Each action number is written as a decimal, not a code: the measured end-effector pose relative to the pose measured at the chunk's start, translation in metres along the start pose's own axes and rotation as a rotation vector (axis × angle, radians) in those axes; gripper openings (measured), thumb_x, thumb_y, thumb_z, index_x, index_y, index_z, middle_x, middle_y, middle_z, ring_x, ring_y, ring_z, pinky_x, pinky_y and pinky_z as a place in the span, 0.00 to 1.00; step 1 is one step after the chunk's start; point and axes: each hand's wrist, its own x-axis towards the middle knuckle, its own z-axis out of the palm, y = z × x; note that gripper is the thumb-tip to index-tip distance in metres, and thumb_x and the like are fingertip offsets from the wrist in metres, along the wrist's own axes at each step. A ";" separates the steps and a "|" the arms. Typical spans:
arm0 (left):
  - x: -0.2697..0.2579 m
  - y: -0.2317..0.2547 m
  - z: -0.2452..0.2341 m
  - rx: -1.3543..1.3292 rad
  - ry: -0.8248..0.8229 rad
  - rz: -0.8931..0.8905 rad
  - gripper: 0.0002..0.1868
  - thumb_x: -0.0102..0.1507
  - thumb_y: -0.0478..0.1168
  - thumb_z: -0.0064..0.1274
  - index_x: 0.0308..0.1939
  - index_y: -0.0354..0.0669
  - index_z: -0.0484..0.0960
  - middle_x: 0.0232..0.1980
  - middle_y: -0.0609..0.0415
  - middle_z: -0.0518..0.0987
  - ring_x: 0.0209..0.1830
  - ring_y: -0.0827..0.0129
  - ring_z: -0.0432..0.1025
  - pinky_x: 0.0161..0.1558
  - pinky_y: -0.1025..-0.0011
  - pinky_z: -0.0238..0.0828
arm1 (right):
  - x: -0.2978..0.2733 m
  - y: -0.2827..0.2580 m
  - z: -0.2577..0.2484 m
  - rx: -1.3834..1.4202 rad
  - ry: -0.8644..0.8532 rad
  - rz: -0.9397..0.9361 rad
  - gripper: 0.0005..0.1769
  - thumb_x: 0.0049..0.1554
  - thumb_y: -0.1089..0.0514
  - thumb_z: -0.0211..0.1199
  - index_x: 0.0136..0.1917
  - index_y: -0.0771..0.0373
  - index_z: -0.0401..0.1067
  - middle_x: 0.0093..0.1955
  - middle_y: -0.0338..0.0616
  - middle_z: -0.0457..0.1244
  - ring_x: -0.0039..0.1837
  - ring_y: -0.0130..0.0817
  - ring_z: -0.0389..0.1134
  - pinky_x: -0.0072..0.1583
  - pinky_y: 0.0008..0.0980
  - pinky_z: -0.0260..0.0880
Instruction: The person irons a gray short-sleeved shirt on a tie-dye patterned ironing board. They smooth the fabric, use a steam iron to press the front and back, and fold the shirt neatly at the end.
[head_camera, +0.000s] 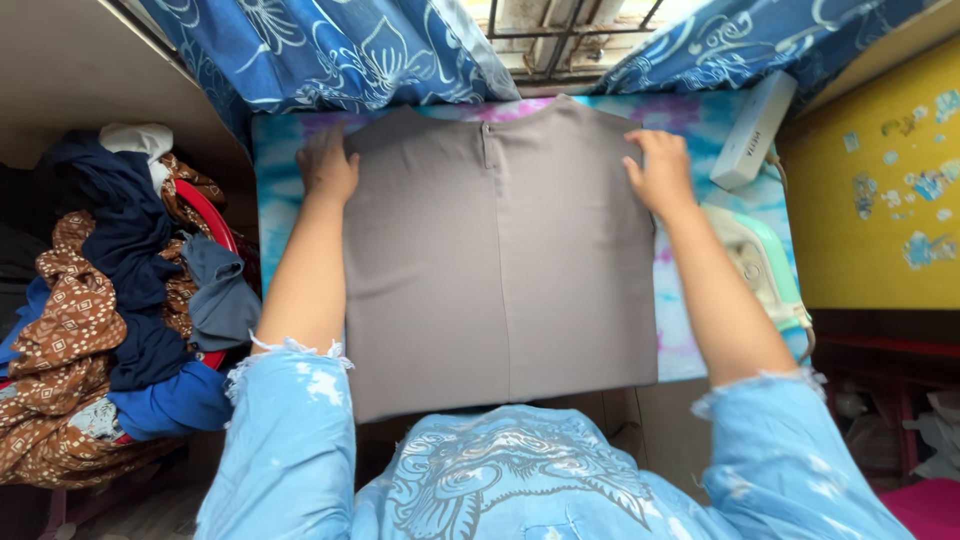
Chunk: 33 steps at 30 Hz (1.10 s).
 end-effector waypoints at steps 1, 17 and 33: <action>0.002 -0.001 0.005 0.003 0.004 0.025 0.34 0.57 0.41 0.67 0.66 0.46 0.73 0.59 0.47 0.75 0.63 0.49 0.67 0.58 0.46 0.61 | 0.014 0.001 0.022 -0.033 0.016 0.023 0.23 0.56 0.63 0.69 0.65 0.57 0.72 0.62 0.52 0.66 0.65 0.55 0.62 0.66 0.46 0.61; -0.075 0.061 -0.154 -0.679 0.057 0.037 0.02 0.64 0.29 0.53 0.39 0.36 0.76 0.42 0.47 0.77 0.42 0.59 0.76 0.45 0.64 0.73 | -0.042 -0.008 -0.031 0.312 0.149 0.026 0.03 0.58 0.65 0.64 0.48 0.66 0.76 0.44 0.49 0.61 0.44 0.43 0.65 0.48 0.36 0.66; -0.219 0.086 -0.193 -0.286 -0.130 0.043 0.08 0.59 0.38 0.55 0.43 0.48 0.81 0.46 0.54 0.80 0.54 0.58 0.73 0.61 0.54 0.58 | -0.166 -0.055 -0.067 0.231 -0.217 0.186 0.16 0.57 0.54 0.68 0.59 0.55 0.78 0.54 0.47 0.67 0.58 0.47 0.65 0.63 0.43 0.65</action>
